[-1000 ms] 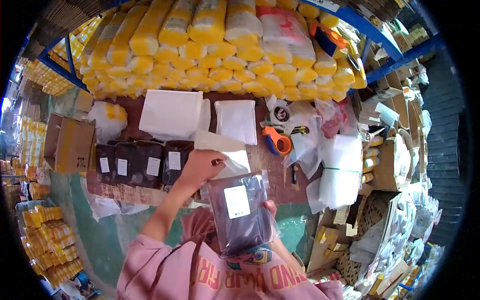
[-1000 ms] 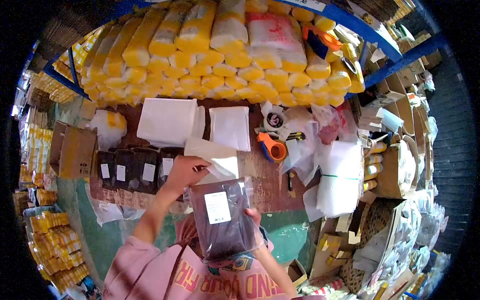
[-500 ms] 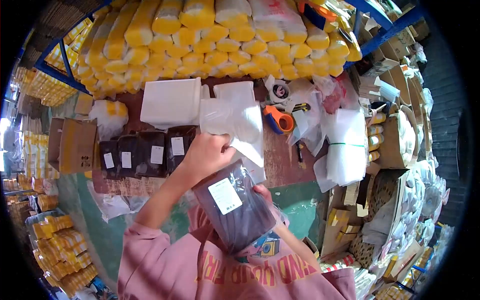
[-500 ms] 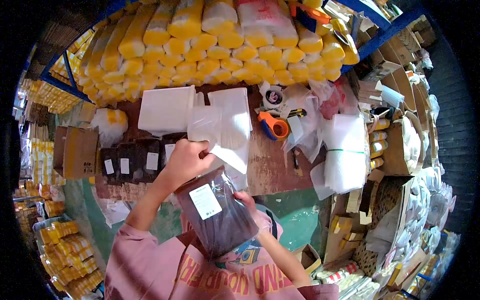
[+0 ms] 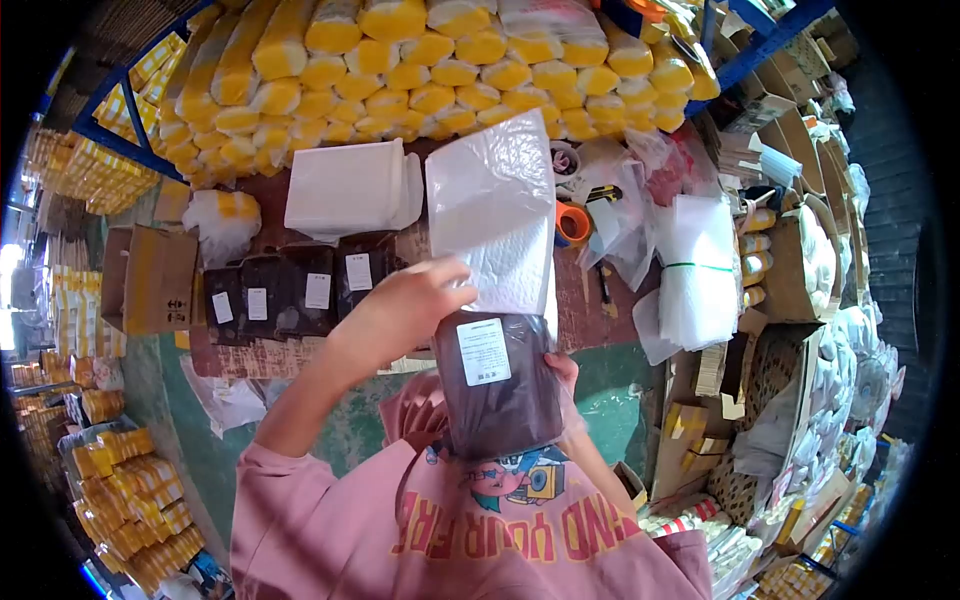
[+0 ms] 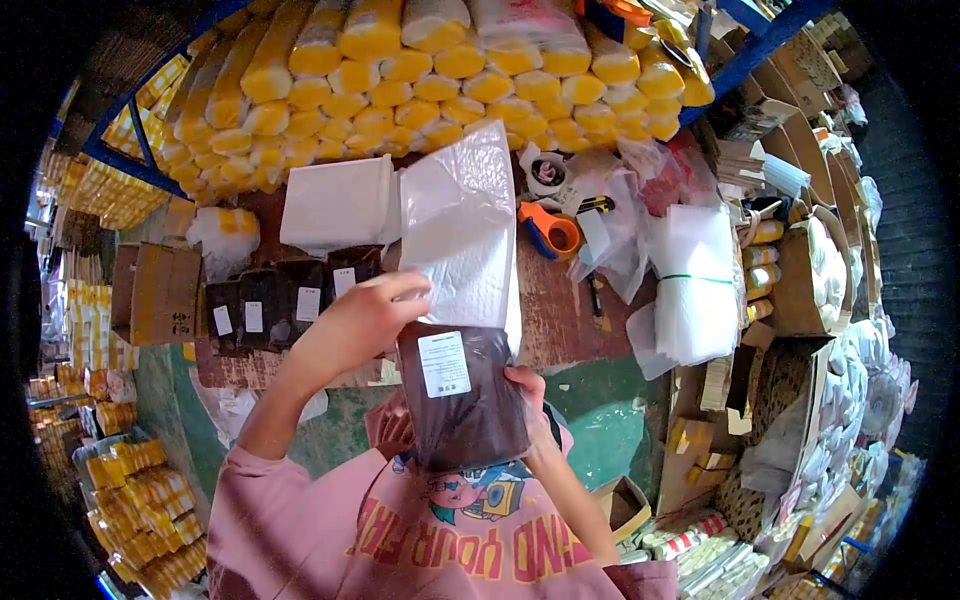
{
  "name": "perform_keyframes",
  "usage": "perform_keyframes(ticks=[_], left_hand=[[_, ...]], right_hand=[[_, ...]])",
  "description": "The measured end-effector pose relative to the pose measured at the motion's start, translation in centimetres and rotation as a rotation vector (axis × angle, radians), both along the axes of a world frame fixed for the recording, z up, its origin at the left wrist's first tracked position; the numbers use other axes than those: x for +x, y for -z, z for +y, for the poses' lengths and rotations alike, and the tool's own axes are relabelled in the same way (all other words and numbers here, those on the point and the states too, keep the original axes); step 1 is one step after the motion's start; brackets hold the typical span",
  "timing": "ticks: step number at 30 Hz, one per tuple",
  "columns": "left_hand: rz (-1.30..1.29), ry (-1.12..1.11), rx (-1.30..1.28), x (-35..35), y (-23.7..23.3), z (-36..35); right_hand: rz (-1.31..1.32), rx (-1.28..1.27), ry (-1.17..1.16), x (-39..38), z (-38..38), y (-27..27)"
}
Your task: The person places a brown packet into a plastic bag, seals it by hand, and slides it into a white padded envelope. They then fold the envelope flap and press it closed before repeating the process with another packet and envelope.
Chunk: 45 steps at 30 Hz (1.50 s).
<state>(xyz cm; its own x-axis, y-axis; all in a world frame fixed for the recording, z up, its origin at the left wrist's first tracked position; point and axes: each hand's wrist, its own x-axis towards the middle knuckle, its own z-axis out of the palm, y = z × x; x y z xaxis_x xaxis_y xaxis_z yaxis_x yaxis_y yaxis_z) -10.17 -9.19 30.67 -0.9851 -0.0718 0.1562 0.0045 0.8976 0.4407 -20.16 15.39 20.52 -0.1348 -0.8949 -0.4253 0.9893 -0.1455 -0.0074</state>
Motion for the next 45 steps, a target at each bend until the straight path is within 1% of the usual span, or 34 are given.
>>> perform_keyframes(ticks=[2, 5, 6, 9, 10, 13, 14, 17, 18, 21, 25, 26, 29, 33, 34, 37, 38, 42, 44, 45], left_hand=[[0.003, 0.033, 0.108, 0.0, 0.1, 0.5], [0.186, -0.143, 0.125, 0.1, 0.8, 2.5], [0.210, -0.266, 0.221, 0.1, 1.4, 3.1], [0.340, -0.749, 0.501, -0.5, 2.6, 5.4], [0.384, -0.731, 0.580, -0.4, 3.6, 5.5], [0.417, -0.691, 0.479, -0.7, 5.7, 5.8], [0.346, -0.712, 0.943, -1.0, 5.6, 6.1], [0.434, -0.763, 1.660, -1.9, 5.1, 6.5], [0.412, -0.701, 1.694, -1.8, 5.2, 6.1], [0.370, -0.684, 1.839, -1.8, 4.5, 5.2], [0.519, -0.768, 1.635, -2.8, 5.8, 5.0], [0.520, -0.822, 1.586, -3.0, 5.5, 4.9], [0.549, -0.865, 1.459, -3.9, 4.4, 5.0], [0.503, -0.887, 0.938, -3.9, 5.1, 5.5], [0.488, -0.879, 0.819, -3.7, 5.9, 5.5], [0.438, -0.839, 0.267, -2.8, 6.3, 6.4], [0.433, -0.834, 0.199, -2.6, 6.2, 6.8], [0.408, -0.776, 0.070, -1.8, 6.6, 8.0], [0.363, -0.757, 0.090, -1.2, 6.3, 8.1], [0.339, -0.749, 0.104, -0.9, 6.2, 8.1]], right_hand=[[0.006, 0.007, 0.014, -0.3, 0.3, 0.0], [0.008, 0.012, 0.016, -0.3, 0.7, -0.1], [0.008, 0.013, 0.013, -0.3, 0.7, 0.0], [0.014, 0.006, 0.004, -0.6, 0.6, -0.1], [0.012, 0.005, 0.001, -0.6, 0.6, -0.1], [0.004, 0.003, -0.006, -0.9, 0.7, -0.1], [0.004, 0.001, -0.008, -1.0, 0.6, -0.1], [0.002, 0.000, -0.013, -1.4, 0.6, -0.1], [0.008, 0.001, -0.014, -1.6, 0.5, -0.1], [0.014, -0.001, -0.019, -2.1, 0.2, 0.0], [0.011, 0.008, -0.017, -2.4, 0.4, 0.2], [0.009, 0.010, -0.014, -2.5, 0.4, 0.1], [0.013, 0.018, -0.004, -2.8, 0.6, 0.0], [0.022, 0.028, 0.011, -3.2, 0.9, -0.2], [0.020, 0.029, 0.013, -3.2, 1.0, -0.3], [0.008, 0.038, 0.019, -3.2, 0.8, -0.1], [0.012, 0.035, 0.026, -3.2, 0.6, -0.1], [0.017, 0.048, 0.054, -3.3, 0.0, 0.3], [-0.046, 0.088, 0.069, -3.4, 0.4, 1.4], [-0.085, 0.010, 0.011, -3.4, 0.3, 0.6]])
